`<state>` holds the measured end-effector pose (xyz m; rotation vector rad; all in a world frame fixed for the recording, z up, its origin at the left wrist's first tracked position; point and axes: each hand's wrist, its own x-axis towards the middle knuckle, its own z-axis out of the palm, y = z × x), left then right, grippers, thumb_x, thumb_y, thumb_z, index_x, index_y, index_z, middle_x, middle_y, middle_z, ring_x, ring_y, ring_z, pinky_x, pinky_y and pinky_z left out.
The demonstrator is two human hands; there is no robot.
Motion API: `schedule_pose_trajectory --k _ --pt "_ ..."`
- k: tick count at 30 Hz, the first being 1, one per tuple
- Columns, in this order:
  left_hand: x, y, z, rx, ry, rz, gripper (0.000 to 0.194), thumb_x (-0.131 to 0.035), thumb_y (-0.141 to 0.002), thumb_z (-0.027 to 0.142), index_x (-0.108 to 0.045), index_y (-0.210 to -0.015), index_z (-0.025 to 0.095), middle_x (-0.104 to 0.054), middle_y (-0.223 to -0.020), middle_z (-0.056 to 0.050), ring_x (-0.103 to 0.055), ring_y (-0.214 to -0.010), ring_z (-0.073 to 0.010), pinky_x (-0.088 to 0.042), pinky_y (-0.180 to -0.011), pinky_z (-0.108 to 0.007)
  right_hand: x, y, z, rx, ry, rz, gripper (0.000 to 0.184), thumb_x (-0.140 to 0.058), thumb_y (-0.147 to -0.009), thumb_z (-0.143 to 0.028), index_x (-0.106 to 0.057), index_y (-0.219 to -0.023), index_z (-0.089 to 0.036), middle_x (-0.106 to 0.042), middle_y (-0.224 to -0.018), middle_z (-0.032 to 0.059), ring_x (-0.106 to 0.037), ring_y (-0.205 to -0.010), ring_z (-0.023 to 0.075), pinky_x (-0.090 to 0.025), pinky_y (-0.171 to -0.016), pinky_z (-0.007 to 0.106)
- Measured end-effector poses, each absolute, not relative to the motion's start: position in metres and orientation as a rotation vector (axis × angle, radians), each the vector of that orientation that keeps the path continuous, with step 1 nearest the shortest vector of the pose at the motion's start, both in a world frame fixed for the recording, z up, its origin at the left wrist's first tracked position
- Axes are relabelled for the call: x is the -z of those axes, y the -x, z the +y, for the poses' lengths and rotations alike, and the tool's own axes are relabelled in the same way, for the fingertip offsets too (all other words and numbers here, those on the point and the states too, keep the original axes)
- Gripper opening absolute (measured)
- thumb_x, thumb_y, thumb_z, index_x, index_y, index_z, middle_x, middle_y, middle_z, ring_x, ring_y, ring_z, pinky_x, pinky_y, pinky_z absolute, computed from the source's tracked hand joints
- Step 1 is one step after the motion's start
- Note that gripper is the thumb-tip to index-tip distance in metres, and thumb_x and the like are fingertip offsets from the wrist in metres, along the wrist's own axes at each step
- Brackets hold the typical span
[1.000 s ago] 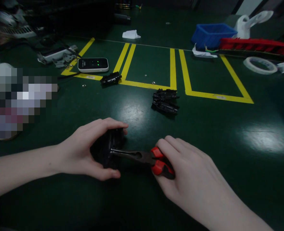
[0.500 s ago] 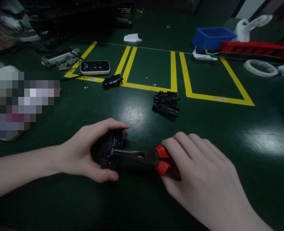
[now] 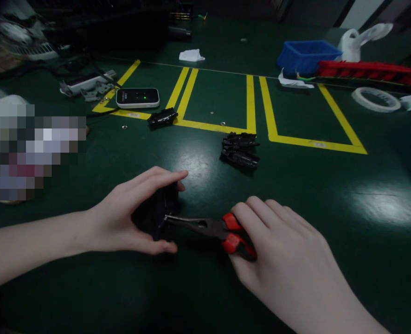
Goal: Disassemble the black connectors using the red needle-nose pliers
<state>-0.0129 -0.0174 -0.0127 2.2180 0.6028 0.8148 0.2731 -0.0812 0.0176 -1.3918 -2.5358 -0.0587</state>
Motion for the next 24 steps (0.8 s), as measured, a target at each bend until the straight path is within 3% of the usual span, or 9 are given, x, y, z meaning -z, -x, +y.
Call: schedule_pose_trajectory --k 9,14,17,21,24 --pt "0.0145 0.0136 -0.0182 -0.819 -2.238 0.604 0.084 -0.085 -0.091 0.049 -0.046 -0.159 0.018 -0.069 -0.134 -0.015 -0.071 -0.115 -0.0278 -0.063 -0.092 -0.039 -0.0167 -0.2756 -0.0795 0.047 1.366 -2.554 0.008 -0.054 -0.086 -0.029 -0.057 -0.094 -0.026 -0.067 -0.081 0.0047 -0.069 -0.063 0.0227 -0.053 -0.048 0.032" --pt "0.0082 0.0122 -0.0168 -0.737 -2.199 0.646 0.085 -0.084 -0.088 0.059 -0.052 -0.153 0.014 -0.074 -0.122 -0.014 -0.074 -0.102 -0.0279 -0.063 -0.081 -0.037 -0.0182 -0.2780 -0.0807 0.049 1.387 -2.582 0.013 -0.058 -0.085 -0.027 -0.055 -0.098 -0.027 -0.068 -0.087 0.0051 -0.068 -0.068 0.0232 -0.053 -0.052 0.033" --pt "0.0066 0.0113 -0.0158 -0.698 -2.154 0.666 0.086 -0.085 -0.086 0.060 -0.056 -0.150 0.010 -0.075 -0.116 -0.013 -0.074 -0.097 -0.0266 -0.062 -0.078 -0.036 -0.0178 -0.2797 -0.0828 0.139 1.351 -2.560 0.019 -0.056 -0.082 -0.026 -0.055 -0.101 -0.028 -0.068 -0.087 0.0051 -0.067 -0.068 0.0246 -0.053 -0.055 0.035" --pt "0.0086 0.0118 -0.0157 -0.686 -2.084 0.699 0.086 -0.086 -0.084 0.062 -0.058 -0.150 0.016 -0.075 -0.116 -0.011 -0.074 -0.098 -0.0271 -0.061 -0.078 -0.035 -0.0181 -0.2797 -0.0837 0.316 1.341 -2.630 0.023 -0.054 -0.082 -0.024 -0.052 -0.105 -0.027 -0.067 -0.090 0.0079 -0.065 -0.070 0.0264 -0.052 -0.057 0.037" --pt "0.0075 0.0120 -0.0153 -0.690 -2.065 0.684 0.086 -0.088 -0.082 0.060 -0.060 -0.148 0.014 -0.075 -0.113 -0.010 -0.073 -0.093 -0.0255 -0.059 -0.078 -0.035 -0.0189 -0.2782 -0.0819 0.388 1.319 -2.653 0.025 -0.052 -0.083 -0.023 -0.052 -0.108 -0.025 -0.067 -0.091 0.0092 -0.065 -0.073 0.0279 -0.051 -0.059 0.039"
